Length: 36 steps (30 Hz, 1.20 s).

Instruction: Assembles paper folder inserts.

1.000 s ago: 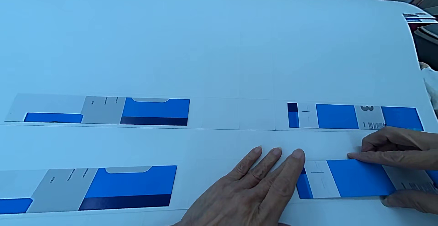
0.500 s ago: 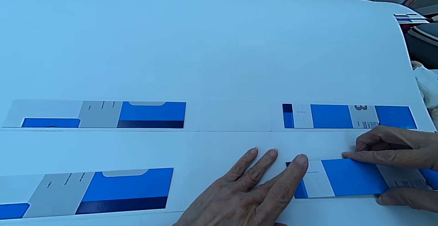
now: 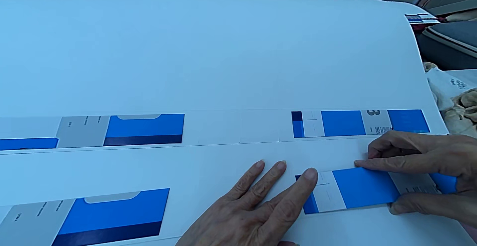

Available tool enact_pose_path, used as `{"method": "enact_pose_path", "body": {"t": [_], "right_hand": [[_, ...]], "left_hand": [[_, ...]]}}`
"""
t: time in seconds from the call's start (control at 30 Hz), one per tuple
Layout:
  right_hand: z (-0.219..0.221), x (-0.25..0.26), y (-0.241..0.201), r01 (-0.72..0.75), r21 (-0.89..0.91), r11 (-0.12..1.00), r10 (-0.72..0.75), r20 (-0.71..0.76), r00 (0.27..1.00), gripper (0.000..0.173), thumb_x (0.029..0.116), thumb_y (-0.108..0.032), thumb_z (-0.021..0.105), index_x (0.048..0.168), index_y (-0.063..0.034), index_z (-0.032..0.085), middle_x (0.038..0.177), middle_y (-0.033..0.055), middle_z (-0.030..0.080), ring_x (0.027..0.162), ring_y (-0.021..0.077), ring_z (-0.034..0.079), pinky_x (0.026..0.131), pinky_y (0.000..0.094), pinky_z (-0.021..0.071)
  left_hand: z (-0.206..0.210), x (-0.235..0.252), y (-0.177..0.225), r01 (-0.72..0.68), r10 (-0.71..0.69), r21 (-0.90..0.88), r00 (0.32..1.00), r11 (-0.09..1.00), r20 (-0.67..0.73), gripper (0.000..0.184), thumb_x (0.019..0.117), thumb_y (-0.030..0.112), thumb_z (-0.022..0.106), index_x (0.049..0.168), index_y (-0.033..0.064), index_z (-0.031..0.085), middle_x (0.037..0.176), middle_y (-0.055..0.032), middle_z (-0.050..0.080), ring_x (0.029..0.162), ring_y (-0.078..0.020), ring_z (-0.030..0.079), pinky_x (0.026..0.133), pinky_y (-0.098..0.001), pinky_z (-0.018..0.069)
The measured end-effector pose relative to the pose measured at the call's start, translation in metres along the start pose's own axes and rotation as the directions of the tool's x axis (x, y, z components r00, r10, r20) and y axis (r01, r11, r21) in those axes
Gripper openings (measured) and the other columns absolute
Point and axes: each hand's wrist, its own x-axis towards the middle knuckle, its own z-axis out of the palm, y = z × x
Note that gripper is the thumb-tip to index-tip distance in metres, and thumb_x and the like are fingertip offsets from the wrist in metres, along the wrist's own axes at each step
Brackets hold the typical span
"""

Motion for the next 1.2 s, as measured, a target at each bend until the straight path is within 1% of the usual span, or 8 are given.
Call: {"method": "enact_pose_path", "body": {"t": [0.17, 0.27, 0.43, 0.53, 0.9, 0.97, 1.03, 1.2], "right_hand": [[0.004, -0.009, 0.008, 0.036, 0.021, 0.999, -0.032, -0.142, 0.989, 0.051, 0.069, -0.042, 0.081, 0.117, -0.0229, 0.079, 0.105, -0.0133, 0.068, 0.098, -0.0061, 0.062, 0.075, 0.0077, 0.0538], [-0.011, -0.032, 0.014, -0.007, -0.012, 1.0, 0.003, -0.275, 0.962, 0.045, 0.0834, -0.039, 0.074, 0.122, -0.0164, 0.075, 0.122, -0.0058, 0.071, 0.113, 0.0022, 0.065, 0.091, 0.0181, 0.0571], [-0.011, -0.086, 0.017, -0.359, 0.048, 0.932, 0.323, -0.559, 0.764, 0.035, 0.1013, -0.022, 0.053, 0.126, -0.0042, 0.069, 0.112, -0.0003, 0.076, 0.1, 0.0092, 0.074, 0.089, 0.0263, 0.0617], [0.007, -0.109, 0.018, -0.468, 0.164, 0.869, 0.47, -0.568, 0.675, 0.037, 0.1024, -0.024, 0.048, 0.128, -0.0074, 0.068, 0.103, -0.0024, 0.077, 0.09, 0.0086, 0.074, 0.08, 0.0283, 0.0633], [0.035, -0.112, 0.004, -0.526, 0.279, 0.804, 0.584, -0.542, 0.605, 0.042, 0.1021, -0.027, 0.046, 0.133, -0.0052, 0.064, 0.111, -0.0007, 0.077, 0.1, 0.0068, 0.073, 0.087, 0.023, 0.0596], [0.037, -0.105, -0.007, -0.575, 0.097, 0.813, 0.518, -0.571, 0.637, 0.045, 0.1038, -0.032, 0.046, 0.133, -0.0025, 0.064, 0.117, 0.0069, 0.074, 0.104, 0.0109, 0.071, 0.089, 0.0272, 0.0586], [0.045, -0.084, -0.028, -0.524, -0.113, 0.844, 0.38, -0.565, 0.733, 0.049, 0.1051, -0.033, 0.047, 0.133, 0.0039, 0.063, 0.124, 0.0203, 0.07, 0.11, 0.0293, 0.069, 0.093, 0.0448, 0.0554], [0.089, -0.01, -0.091, -0.212, -0.131, 0.968, 0.171, -0.271, 0.947, 0.067, 0.1022, -0.054, 0.045, 0.15, -0.0073, 0.051, 0.159, 0.0186, 0.043, 0.147, 0.0438, 0.038, 0.116, 0.0742, 0.0203]], "left_hand": [[-0.003, 0.0, 0.004, 0.039, -0.039, -0.005, 0.998, 0.999, 0.039, 0.055, 0.1087, 0.027, 0.041, 0.157, 0.0018, 0.034, 0.155, -0.0113, 0.05, 0.151, -0.0296, 0.037, 0.126, -0.0464, 0.018], [-0.008, 0.002, 0.004, 0.046, -0.044, -0.018, 0.995, 0.999, 0.091, 0.056, 0.1081, 0.025, 0.041, 0.156, -0.0018, 0.033, 0.153, -0.0168, 0.05, 0.148, -0.0376, 0.039, 0.125, -0.052, 0.0204], [-0.01, 0.002, 0.001, 0.041, -0.035, -0.045, 0.992, 0.998, 0.122, 0.057, 0.1084, 0.028, 0.038, 0.156, -0.0048, 0.034, 0.154, -0.0238, 0.047, 0.146, -0.0461, 0.039, 0.123, -0.0555, 0.0191], [-0.011, 0.003, 0.001, 0.031, -0.025, -0.039, 0.988, 0.999, 0.15, 0.058, 0.1082, 0.028, 0.038, 0.155, -0.0064, 0.034, 0.154, -0.0257, 0.046, 0.145, -0.0489, 0.038, 0.123, -0.0554, 0.018], [-0.012, 0.004, 0.003, 0.042, -0.035, -0.039, 0.985, 0.998, 0.167, 0.057, 0.1078, 0.026, 0.037, 0.155, -0.0059, 0.034, 0.152, -0.026, 0.048, 0.145, -0.0513, 0.037, 0.123, -0.0578, 0.0177], [-0.011, 0.004, 0.001, 0.024, -0.016, -0.048, 0.988, 0.999, 0.155, 0.052, 0.1084, 0.024, 0.036, 0.152, -0.0027, 0.042, 0.152, -0.0229, 0.05, 0.145, -0.0504, 0.036, 0.122, -0.0597, 0.0183], [-0.01, 0.002, -0.001, -0.002, 0.01, -0.048, 0.988, 0.999, 0.155, 0.048, 0.1085, 0.022, 0.035, 0.149, 0.0, 0.049, 0.153, -0.0204, 0.049, 0.146, -0.0498, 0.035, 0.121, -0.0618, 0.0183], [-0.016, 0.003, -0.001, -0.007, 0.009, -0.012, 0.977, 1.0, 0.212, 0.048, 0.1094, 0.023, 0.033, 0.149, 0.0006, 0.05, 0.153, -0.0226, 0.048, 0.145, -0.0524, 0.036, 0.12, -0.0627, 0.0193]]}}
